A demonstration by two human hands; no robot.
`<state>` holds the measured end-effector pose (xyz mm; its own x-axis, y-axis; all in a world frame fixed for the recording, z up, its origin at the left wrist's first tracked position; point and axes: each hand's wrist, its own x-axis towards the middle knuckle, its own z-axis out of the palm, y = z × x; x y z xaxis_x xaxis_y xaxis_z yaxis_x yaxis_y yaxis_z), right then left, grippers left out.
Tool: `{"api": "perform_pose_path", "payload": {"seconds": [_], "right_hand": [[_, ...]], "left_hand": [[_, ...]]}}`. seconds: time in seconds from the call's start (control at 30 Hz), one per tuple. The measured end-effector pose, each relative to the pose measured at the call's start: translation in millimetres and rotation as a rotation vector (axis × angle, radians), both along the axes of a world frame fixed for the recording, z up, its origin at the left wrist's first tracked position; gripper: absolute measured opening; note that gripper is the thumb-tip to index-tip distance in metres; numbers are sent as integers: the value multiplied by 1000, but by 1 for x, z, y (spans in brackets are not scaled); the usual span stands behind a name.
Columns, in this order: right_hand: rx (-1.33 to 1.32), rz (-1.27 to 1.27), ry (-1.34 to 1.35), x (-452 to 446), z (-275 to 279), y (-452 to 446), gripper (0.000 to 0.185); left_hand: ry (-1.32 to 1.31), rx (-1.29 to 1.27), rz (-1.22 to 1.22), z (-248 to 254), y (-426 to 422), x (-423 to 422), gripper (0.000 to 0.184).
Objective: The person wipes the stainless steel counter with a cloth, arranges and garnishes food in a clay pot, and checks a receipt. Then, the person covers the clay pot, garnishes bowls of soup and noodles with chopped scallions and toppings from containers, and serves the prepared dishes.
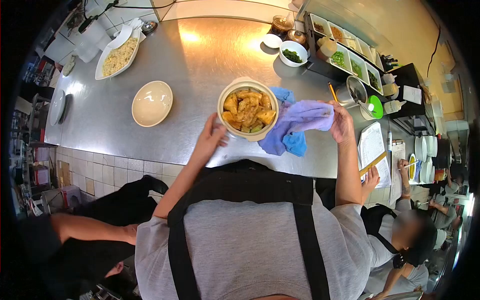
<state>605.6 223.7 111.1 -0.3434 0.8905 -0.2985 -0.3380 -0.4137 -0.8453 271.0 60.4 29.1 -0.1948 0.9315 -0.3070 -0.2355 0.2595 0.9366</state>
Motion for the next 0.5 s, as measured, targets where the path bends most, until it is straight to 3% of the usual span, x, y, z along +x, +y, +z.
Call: {"api": "perform_pose_path", "payload": {"seconds": [0.17,0.23,0.3,0.5], "right_hand": [[111,76,-224,-15,-35,10,16],[262,28,-493,-32,-41,11,18],[462,25,-752,-47,-49,16,20],[870,227,-942,-94,-28,9,17]], "left_hand": [[246,153,60,-13,60,-31,44],[412,276,35,-16,85,-33,44],[382,218,-25,-19,100,-28,43],[169,183,-69,-19,106,-26,40]]}}
